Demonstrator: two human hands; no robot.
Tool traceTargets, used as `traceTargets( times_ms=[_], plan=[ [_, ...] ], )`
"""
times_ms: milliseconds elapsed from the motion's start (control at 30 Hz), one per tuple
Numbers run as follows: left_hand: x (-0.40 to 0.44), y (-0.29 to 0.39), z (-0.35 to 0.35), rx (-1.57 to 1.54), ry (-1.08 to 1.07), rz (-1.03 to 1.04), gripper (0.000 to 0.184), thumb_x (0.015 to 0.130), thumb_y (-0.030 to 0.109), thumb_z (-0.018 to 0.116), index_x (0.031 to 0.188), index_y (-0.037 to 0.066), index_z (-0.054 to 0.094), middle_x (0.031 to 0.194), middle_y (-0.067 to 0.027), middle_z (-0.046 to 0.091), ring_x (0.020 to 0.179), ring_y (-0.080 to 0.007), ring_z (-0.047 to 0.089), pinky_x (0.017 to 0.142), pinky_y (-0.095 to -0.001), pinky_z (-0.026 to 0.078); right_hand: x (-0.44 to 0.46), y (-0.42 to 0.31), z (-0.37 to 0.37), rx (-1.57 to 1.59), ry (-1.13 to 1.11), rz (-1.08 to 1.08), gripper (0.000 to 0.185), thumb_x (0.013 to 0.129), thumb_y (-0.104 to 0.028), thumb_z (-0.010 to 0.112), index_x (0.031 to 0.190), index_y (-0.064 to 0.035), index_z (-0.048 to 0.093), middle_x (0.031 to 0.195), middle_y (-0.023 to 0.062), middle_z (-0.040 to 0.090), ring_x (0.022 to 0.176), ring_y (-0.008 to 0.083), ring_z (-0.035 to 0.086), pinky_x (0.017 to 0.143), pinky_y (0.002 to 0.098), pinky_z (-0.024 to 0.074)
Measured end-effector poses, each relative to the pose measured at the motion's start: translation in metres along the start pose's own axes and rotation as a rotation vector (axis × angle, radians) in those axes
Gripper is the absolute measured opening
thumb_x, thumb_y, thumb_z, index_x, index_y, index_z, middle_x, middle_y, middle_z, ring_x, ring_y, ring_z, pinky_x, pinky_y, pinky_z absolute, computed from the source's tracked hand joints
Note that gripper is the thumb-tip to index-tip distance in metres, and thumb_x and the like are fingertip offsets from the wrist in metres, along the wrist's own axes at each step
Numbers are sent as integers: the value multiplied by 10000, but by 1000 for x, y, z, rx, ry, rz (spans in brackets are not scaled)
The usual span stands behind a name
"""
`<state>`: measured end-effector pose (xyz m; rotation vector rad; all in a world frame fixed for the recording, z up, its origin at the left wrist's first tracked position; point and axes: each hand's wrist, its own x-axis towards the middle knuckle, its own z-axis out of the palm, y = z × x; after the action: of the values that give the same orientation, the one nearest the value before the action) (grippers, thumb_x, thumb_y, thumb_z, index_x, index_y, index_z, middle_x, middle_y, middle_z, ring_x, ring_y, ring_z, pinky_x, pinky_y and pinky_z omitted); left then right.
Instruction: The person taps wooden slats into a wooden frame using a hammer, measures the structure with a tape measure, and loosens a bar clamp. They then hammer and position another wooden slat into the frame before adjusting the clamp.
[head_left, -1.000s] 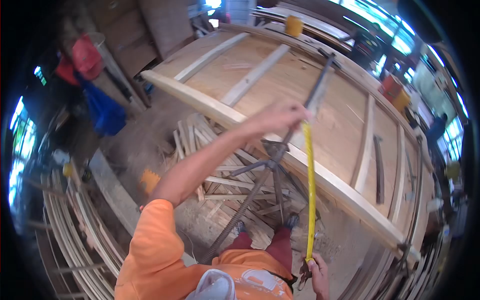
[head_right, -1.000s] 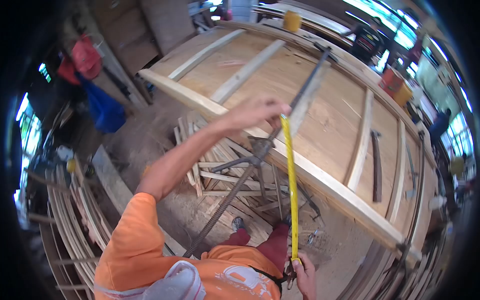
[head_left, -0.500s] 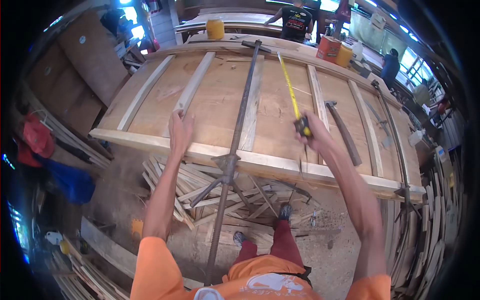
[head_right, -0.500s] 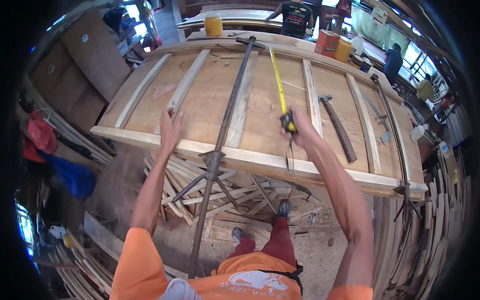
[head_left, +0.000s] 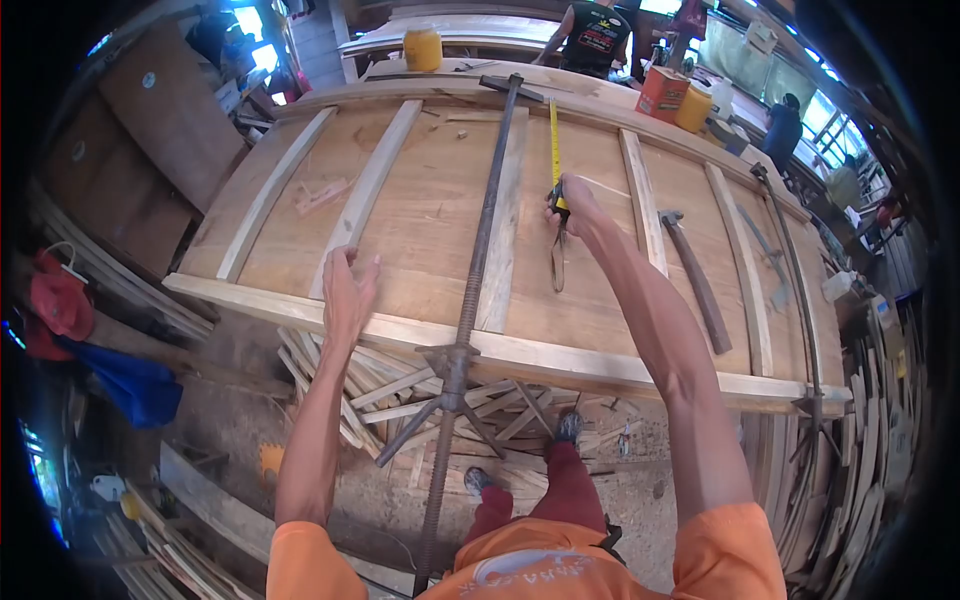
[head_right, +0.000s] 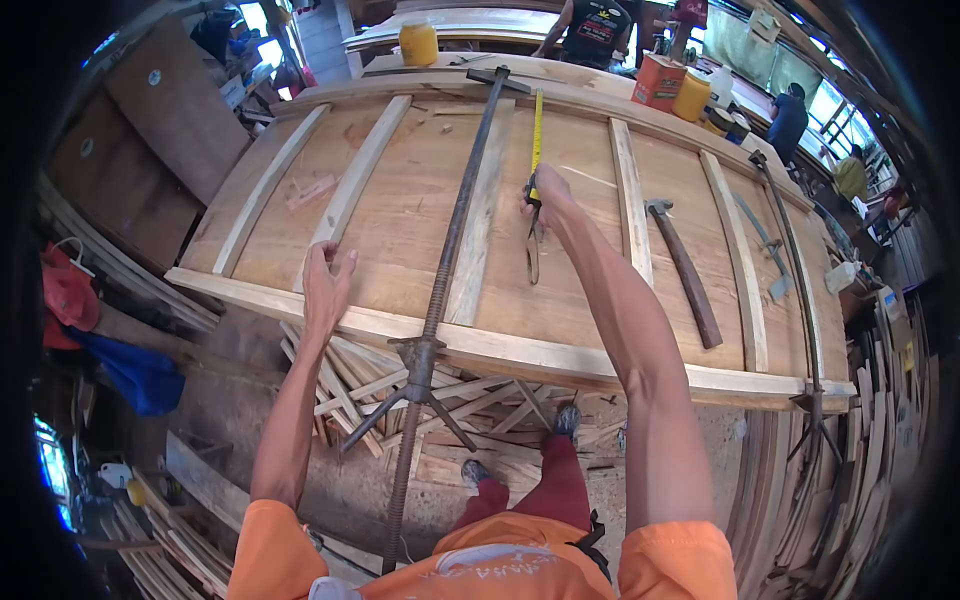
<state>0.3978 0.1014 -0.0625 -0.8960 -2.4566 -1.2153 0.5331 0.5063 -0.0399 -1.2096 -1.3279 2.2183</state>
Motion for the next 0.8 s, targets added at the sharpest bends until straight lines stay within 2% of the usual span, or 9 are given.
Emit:
traceTargets(
  times_ms=[33,100,400,500,600,667,700,733,800],
  plan=[
    [0,0,-1,4,-1,-4,451,957,292,756,1214,-53,624,1151,-232,685,1089,-349,653,986,-446,499,3,0,1,-1,-3,5,439,1057,-407,380,916,-15,517,698,123,556,510,202,535,369,292,390],
    [0,0,-3,-20,-55,-13,466,988,308,722,1248,-53,586,1211,-264,642,1153,-407,624,1012,-475,486,7,1,4,0,5,11,439,1055,-399,373,894,-16,515,682,120,547,511,200,532,374,294,393],
    [1,1,-4,-28,-49,8,429,964,258,750,1208,-58,594,1170,-262,651,1118,-414,632,982,-479,496,-9,16,16,38,44,-6,402,1038,-364,392,891,-11,516,693,127,555,513,207,534,386,304,396],
    [1,-16,4,-24,-21,70,426,964,257,753,1198,-65,602,1139,-266,664,1104,-419,642,972,-479,499,-85,42,16,124,-45,-15,301,1034,-319,424,954,-39,501,711,121,559,560,214,568,424,337,428],
    [-2,-20,6,-48,-32,43,419,961,260,756,1180,-70,621,1126,-269,679,1080,-412,658,965,-476,504,-249,107,13,188,-115,-3,384,1098,-391,441,1070,-29,567,763,87,617,576,185,594,435,326,448],
    [-5,-20,7,-41,-70,9,425,959,271,758,1179,-69,628,1126,-268,682,1071,-407,662,964,-475,505,-351,158,12,88,-27,17,406,1116,-389,442,1153,-13,590,805,80,641,589,165,618,436,292,479],
    [-4,-21,8,-12,-55,10,469,968,330,746,1187,-71,639,1109,-251,705,1038,-362,684,942,-445,521,-381,180,9,20,17,25,397,1119,-379,452,1173,-14,599,814,74,644,597,148,626,437,278,487],
    [-2,-20,8,14,-36,20,516,977,389,734,1195,-72,651,1092,-235,728,1005,-318,707,921,-416,538,-400,200,7,-12,76,24,373,1121,-361,467,1173,-20,609,815,64,641,604,128,624,441,268,486],
    [-5,-20,10,34,-51,16,511,975,387,735,1186,-71,656,1078,-226,727,991,-306,704,914,-411,538,-410,228,2,-33,152,39,350,1122,-344,482,1174,-26,618,815,53,638,611,107,622,445,257,485]
  ],
)
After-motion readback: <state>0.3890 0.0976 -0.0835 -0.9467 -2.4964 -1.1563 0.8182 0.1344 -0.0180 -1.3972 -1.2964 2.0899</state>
